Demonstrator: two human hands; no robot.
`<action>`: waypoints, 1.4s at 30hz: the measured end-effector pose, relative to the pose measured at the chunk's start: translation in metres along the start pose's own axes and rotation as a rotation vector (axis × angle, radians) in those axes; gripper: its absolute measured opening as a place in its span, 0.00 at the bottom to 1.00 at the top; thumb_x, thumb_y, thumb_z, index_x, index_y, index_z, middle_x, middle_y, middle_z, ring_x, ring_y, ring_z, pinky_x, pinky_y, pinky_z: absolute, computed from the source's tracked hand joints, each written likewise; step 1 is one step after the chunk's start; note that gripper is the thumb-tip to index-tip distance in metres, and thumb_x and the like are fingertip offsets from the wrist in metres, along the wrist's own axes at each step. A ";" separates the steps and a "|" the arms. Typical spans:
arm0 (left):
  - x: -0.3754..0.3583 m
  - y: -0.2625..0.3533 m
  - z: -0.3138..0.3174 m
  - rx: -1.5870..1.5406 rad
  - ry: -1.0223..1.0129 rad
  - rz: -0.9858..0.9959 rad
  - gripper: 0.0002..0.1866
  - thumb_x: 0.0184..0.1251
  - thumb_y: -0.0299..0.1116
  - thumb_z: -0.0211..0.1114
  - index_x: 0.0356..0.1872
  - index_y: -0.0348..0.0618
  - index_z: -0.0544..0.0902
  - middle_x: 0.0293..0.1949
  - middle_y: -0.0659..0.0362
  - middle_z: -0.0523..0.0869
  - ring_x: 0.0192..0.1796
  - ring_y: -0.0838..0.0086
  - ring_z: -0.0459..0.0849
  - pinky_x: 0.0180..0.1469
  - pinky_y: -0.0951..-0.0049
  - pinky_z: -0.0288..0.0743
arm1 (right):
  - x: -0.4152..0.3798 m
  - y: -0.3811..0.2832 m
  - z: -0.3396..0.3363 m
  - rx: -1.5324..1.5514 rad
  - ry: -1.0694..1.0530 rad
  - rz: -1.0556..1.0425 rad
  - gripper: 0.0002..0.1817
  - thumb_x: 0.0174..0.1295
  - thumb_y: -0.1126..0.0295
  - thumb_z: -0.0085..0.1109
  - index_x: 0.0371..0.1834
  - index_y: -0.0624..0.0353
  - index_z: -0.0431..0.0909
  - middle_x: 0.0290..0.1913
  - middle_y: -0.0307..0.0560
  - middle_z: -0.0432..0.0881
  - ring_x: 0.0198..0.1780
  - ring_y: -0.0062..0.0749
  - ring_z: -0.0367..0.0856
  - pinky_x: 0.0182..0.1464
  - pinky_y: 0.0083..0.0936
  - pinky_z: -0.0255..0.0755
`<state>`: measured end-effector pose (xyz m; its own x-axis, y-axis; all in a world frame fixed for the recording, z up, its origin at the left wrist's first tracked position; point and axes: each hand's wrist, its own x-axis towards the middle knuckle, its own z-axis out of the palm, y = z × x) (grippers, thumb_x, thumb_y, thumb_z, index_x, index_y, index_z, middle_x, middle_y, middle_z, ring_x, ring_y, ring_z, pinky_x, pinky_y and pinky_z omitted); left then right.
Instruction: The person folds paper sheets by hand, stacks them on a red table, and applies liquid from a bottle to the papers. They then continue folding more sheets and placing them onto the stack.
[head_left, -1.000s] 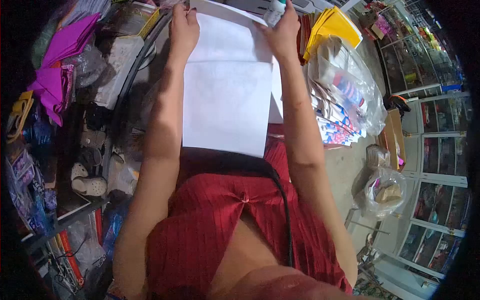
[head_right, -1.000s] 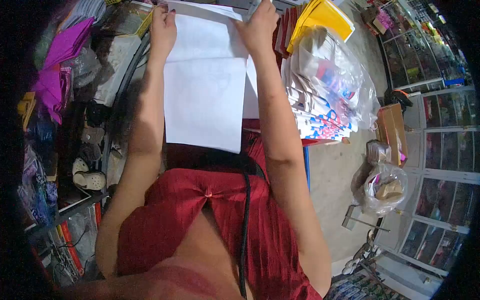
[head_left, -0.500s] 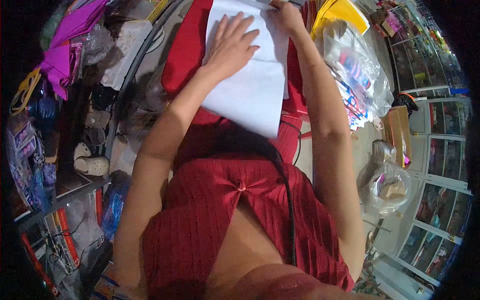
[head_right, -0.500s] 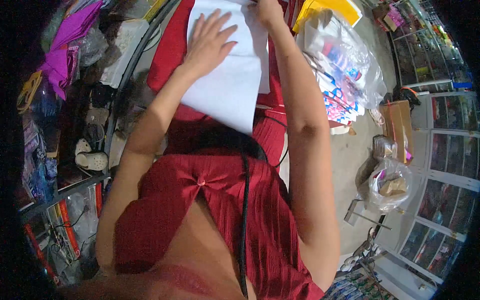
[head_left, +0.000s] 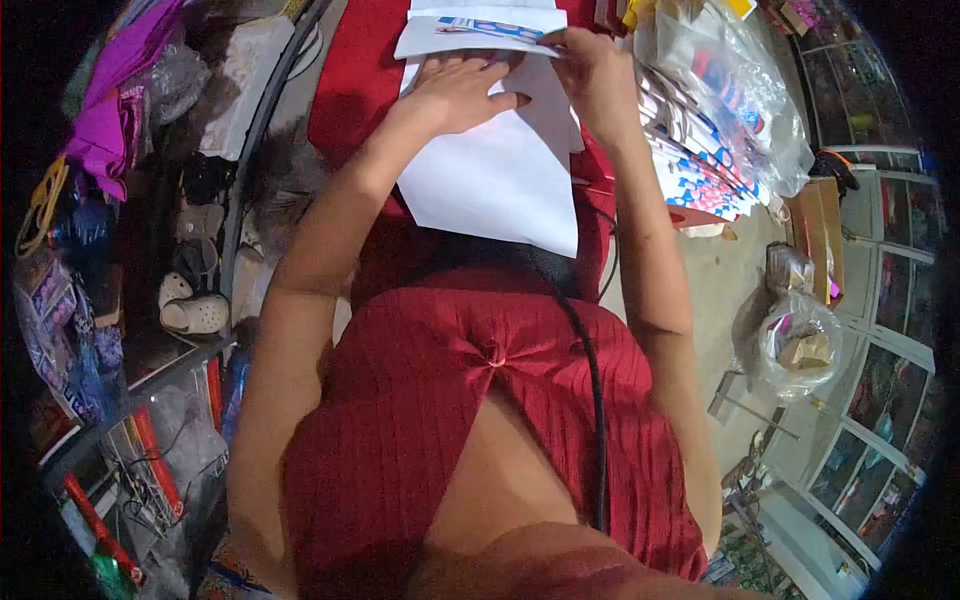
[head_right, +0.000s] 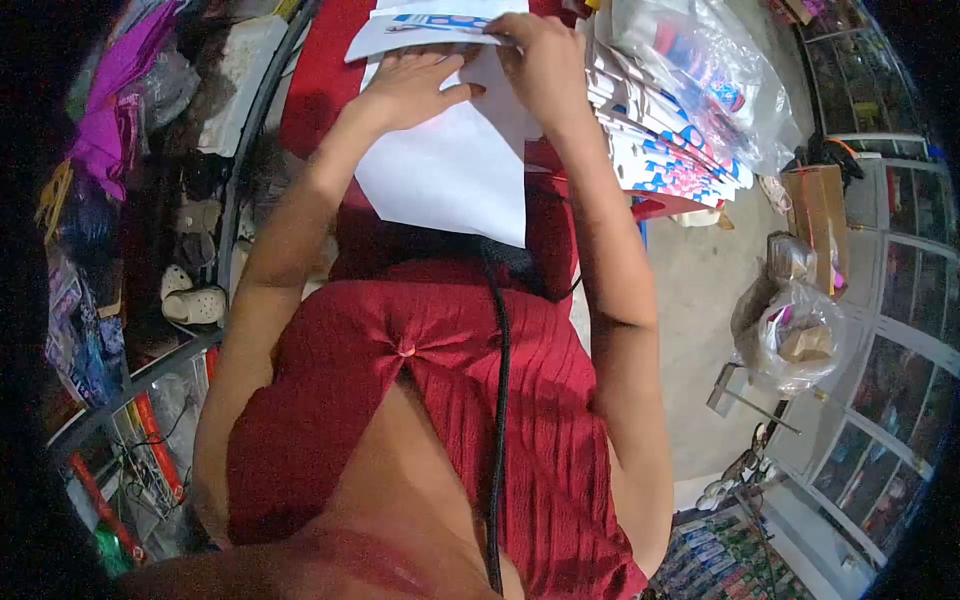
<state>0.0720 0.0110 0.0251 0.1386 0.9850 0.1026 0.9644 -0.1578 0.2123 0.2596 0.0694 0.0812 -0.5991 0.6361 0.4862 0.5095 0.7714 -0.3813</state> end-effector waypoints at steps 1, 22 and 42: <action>0.000 -0.003 0.001 -0.116 -0.087 -0.021 0.32 0.71 0.60 0.51 0.66 0.49 0.75 0.73 0.48 0.65 0.75 0.54 0.61 0.76 0.54 0.52 | -0.009 -0.002 0.003 0.026 -0.042 0.022 0.23 0.52 0.71 0.69 0.55 0.56 0.80 0.45 0.53 0.83 0.47 0.53 0.80 0.53 0.43 0.71; -0.078 -0.060 -0.014 0.084 0.136 -0.010 0.26 0.74 0.53 0.55 0.59 0.42 0.80 0.60 0.44 0.79 0.70 0.52 0.70 0.76 0.42 0.44 | -0.055 0.017 0.039 0.103 -0.095 -0.062 0.18 0.66 0.70 0.55 0.59 0.50 0.81 0.65 0.51 0.76 0.67 0.46 0.73 0.68 0.37 0.67; -0.094 0.028 -0.058 -0.251 0.432 0.439 0.12 0.58 0.37 0.73 0.35 0.41 0.81 0.41 0.56 0.81 0.48 0.64 0.80 0.53 0.60 0.71 | -0.073 0.010 0.026 0.023 -0.158 -0.066 0.23 0.65 0.52 0.61 0.61 0.46 0.80 0.70 0.49 0.72 0.73 0.47 0.65 0.71 0.45 0.61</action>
<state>0.0734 -0.0897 0.0775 0.3536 0.7173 0.6004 0.7499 -0.6011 0.2764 0.2927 0.0312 0.0212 -0.7214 0.5775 0.3820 0.4525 0.8108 -0.3712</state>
